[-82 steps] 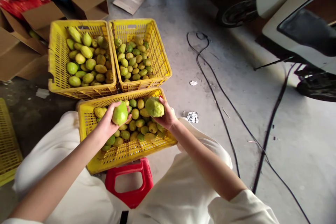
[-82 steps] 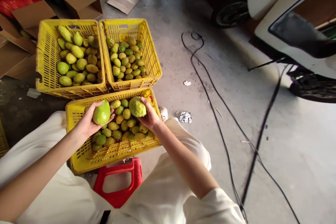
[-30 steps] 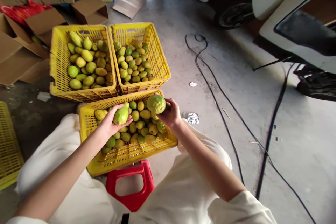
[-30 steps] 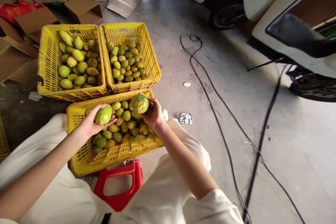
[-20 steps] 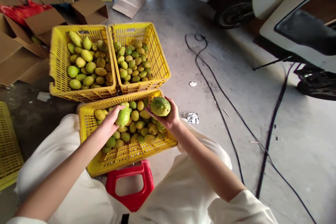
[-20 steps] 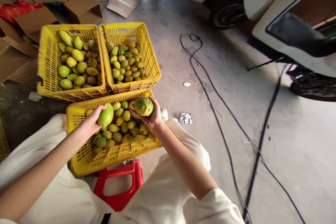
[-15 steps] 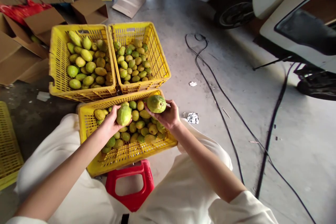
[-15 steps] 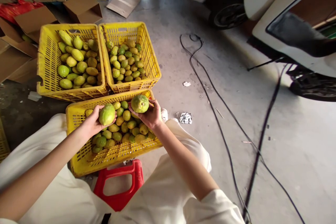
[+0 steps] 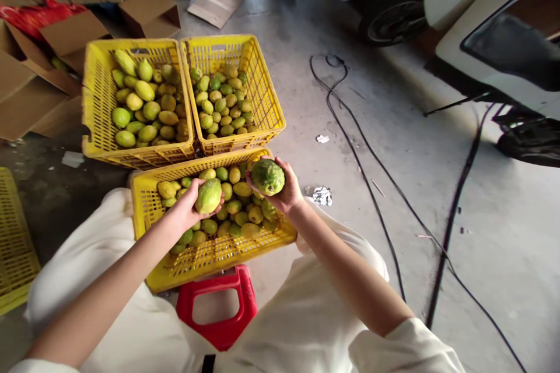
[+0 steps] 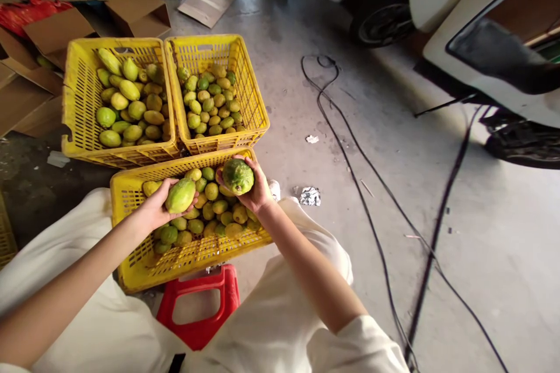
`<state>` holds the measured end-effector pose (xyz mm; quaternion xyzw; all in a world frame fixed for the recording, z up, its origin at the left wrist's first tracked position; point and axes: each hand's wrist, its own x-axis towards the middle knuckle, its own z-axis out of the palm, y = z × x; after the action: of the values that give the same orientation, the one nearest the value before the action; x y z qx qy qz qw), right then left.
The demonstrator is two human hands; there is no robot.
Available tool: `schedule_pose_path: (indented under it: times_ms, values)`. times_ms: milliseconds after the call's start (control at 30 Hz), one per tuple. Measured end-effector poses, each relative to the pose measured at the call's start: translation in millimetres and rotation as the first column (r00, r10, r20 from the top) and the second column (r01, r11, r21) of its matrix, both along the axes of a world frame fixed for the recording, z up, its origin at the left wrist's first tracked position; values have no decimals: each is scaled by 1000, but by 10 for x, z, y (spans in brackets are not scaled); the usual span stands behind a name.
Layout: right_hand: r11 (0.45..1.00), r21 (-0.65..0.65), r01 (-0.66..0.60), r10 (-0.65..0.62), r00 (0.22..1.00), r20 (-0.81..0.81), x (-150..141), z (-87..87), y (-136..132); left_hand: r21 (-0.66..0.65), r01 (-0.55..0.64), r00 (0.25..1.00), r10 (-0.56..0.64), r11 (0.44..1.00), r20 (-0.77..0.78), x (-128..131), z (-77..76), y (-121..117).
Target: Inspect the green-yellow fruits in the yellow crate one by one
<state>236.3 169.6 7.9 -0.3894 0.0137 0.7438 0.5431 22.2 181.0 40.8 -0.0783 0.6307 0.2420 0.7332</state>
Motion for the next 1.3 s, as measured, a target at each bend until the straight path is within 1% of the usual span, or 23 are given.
schedule_pose_path:
  times_ms: [167, 267, 367, 467, 633, 733, 833, 967, 1100, 1200, 1300]
  values:
    - [998, 55, -20, 17, 998, 58, -30, 52, -6, -20, -37, 999, 37, 999, 5, -2, -64, 4]
    - [998, 55, -25, 23, 999, 42, -32, 65, -10, -23, -67, 998, 68, 997, 7, -3, -79, 20]
    - [998, 45, -42, 43, 999, -5, -1, 66, -7, -3, -43, 999, 43, 999, 10, -7, -70, 32]
    - [998, 35, -49, 50, 999, -20, 28, 35, 3, 20, -27, 999, 26, 999, 23, -12, -62, 31]
    - [999, -44, -7, 7, 1000, 19, 42, -73, 0, 95, -37, 999, 38, 995, -3, -21, -81, 24]
    - [997, -71, -7, 7, 1000, 0, 42, -104, -23, 97, -65, 998, 65, 993, 0, -32, -96, 27]
    - [998, -52, -28, 28, 1000, -3, 13, -88, -41, 85, -57, 998, 57, 995, 3, -38, -99, 32]
    - [999, -26, -45, 45, 999, 21, -30, -35, -40, 72, -15, 999, 18, 997, -32, -26, -79, 36]
    - [997, -31, -65, 65, 998, -24, -3, -9, -32, 60, -25, 998, 29, 998, -50, -8, -47, 37]
    - [995, -18, -95, 94, 994, -49, 18, -18, -32, 98, -7, 992, 20, 995, -126, 9, -28, 30]
    - [995, -43, -88, 87, 996, -29, -6, -41, -35, 104, 37, 979, -15, 994, -201, 19, -19, 27]
